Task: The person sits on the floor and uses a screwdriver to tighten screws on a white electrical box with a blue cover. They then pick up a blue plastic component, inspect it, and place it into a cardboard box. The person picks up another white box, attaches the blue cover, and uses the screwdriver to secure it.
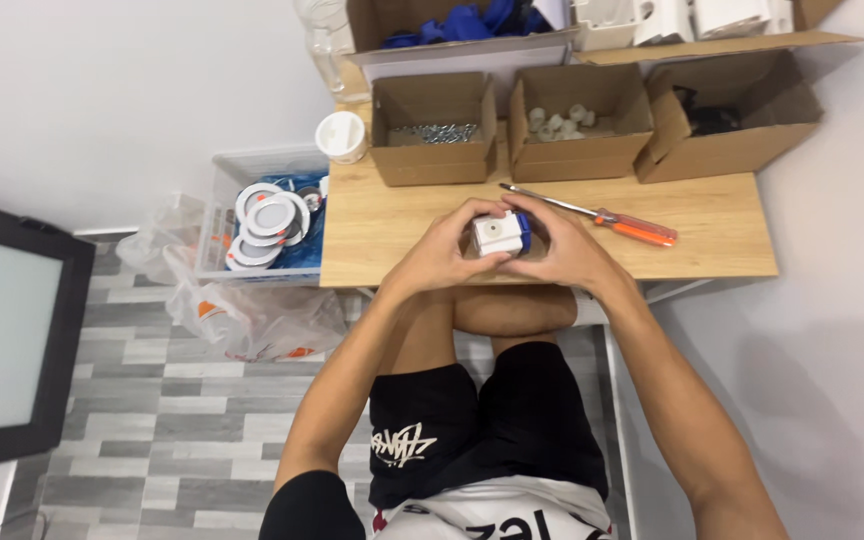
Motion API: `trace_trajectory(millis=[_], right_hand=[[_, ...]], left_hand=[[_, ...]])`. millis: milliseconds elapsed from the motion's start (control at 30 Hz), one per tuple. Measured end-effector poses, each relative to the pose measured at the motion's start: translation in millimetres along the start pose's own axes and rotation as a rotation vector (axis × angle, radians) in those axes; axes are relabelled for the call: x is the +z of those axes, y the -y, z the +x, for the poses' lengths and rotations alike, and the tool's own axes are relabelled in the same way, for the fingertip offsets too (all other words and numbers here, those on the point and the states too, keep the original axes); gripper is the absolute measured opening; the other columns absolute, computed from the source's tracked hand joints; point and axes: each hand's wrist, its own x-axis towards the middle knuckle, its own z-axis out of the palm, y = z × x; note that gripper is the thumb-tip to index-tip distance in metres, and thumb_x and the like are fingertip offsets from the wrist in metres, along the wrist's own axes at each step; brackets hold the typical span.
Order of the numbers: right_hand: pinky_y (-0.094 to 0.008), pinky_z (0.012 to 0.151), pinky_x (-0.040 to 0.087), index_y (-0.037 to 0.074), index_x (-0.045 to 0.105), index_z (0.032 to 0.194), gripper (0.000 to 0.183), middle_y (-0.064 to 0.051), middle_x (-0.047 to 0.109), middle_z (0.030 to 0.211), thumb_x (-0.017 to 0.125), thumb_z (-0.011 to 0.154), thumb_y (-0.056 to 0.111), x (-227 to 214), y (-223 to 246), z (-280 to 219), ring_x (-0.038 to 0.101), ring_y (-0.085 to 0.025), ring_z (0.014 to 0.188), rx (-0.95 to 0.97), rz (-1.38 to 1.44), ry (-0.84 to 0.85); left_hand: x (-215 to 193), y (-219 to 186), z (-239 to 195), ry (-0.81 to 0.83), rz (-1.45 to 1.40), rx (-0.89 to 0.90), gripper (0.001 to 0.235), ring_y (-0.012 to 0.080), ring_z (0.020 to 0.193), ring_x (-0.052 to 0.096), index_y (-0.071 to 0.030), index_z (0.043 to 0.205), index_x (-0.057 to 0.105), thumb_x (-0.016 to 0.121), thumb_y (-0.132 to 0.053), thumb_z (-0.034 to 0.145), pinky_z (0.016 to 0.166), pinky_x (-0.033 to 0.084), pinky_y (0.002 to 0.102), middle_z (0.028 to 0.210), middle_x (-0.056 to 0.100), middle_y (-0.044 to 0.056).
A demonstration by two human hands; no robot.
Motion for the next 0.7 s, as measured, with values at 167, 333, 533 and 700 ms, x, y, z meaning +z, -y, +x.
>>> trace_trajectory(millis=[167,333,533,700], right_hand=[[-0.047,0.114,0.054,0.011,0.068,0.150,0.087,-0.013,0.078,0.138,0.102,0.071,0.024,2,-10,0,0.071,-0.031,0.132,-0.038,0.006,-0.080],[-0.046,0.111,0.056,0.010,0.071,0.147,0.086,-0.012,0.079,0.137,0.105,0.069,0.024,6,-9,1,0.073,-0.031,0.129,-0.100,0.021,-0.100],[-0.048,0.111,0.056,0.009,0.071,0.145,0.086,-0.013,0.079,0.136,0.106,0.068,0.024,5,-10,2,0.073,-0.033,0.129,-0.094,0.003,-0.103],[-0.048,0.109,0.056,0.006,0.070,0.145,0.085,-0.015,0.078,0.132,0.105,0.068,0.020,5,-9,4,0.075,-0.035,0.125,-0.141,0.028,-0.106]], left_hand=[[7,1,0,-0.025,-0.002,-0.004,0.051,0.0290,0.139,0.066,-0.012,0.136,0.069,0.091,-0.022,0.091,0.118,0.052,0.045,0.143,0.073,0.012],[5,-1,0,-0.053,-0.066,0.006,0.029,0.0267,0.137,0.069,-0.012,0.134,0.076,0.072,-0.011,0.105,0.116,0.054,0.043,0.142,0.075,0.010],[22,33,1,-0.105,-0.318,-0.052,0.021,0.0182,0.132,0.067,-0.011,0.123,0.081,0.081,-0.012,0.102,0.114,0.053,0.040,0.140,0.076,0.012],[27,16,5,-0.186,-0.390,-0.145,0.035,0.0139,0.129,0.070,-0.010,0.106,0.068,0.097,-0.015,0.087,0.112,0.052,0.027,0.140,0.077,0.011]])
